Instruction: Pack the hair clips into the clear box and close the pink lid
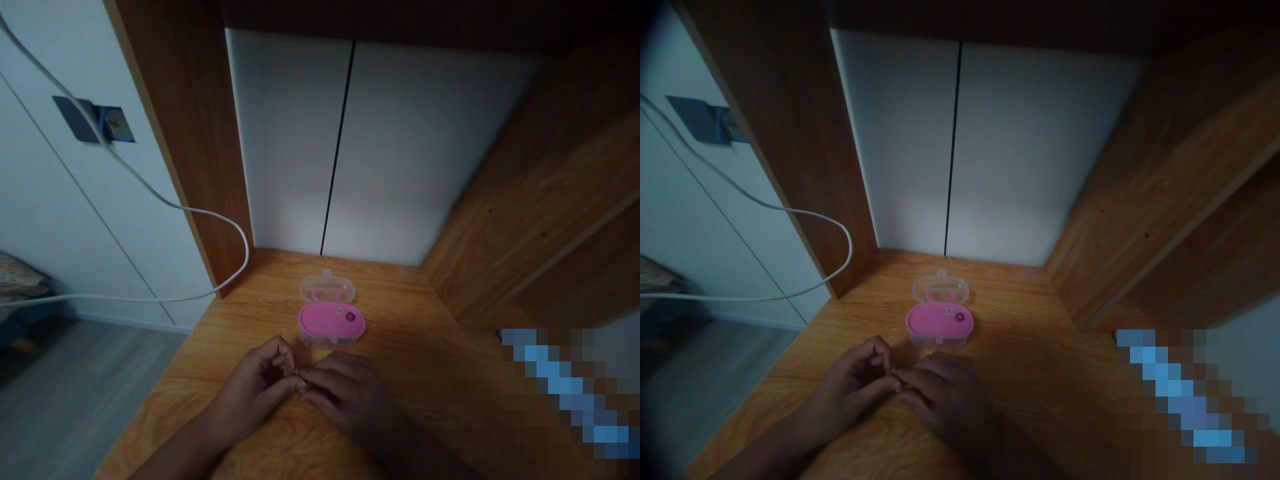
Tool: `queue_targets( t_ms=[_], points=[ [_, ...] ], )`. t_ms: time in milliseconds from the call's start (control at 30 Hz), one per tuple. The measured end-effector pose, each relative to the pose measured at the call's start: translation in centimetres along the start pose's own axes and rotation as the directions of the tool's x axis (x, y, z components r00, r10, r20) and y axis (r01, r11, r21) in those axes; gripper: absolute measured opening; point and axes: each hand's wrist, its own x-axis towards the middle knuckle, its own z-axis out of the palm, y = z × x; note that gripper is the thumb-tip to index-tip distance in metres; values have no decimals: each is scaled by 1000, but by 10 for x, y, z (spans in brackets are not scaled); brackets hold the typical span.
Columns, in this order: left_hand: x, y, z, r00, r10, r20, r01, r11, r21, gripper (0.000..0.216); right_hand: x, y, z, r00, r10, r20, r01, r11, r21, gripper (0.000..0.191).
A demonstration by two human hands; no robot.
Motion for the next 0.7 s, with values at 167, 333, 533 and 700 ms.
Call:
queue_targets(
  t_ms=[167,333,533,700],
  points=[
    [-1,-1,0,1000,-4,-8,4,1000,-12,24,1,-2,-3,999,-25,-33,25,1000,2,12],
    [0,8,0,1000,4,4,-4,1000,-7,21,2,-4,-3,999,-14,-49,14,1000,-15,7],
    [-1,16,-4,998,65,-14,-64,997,47,17,5,-8,-6,997,-12,-77,11,1000,-15,8],
    [2,14,-23,919,253,-302,-86,877,473,17,8,-7,-15,992,-2,-125,-14,992,-128,12]
  ],
)
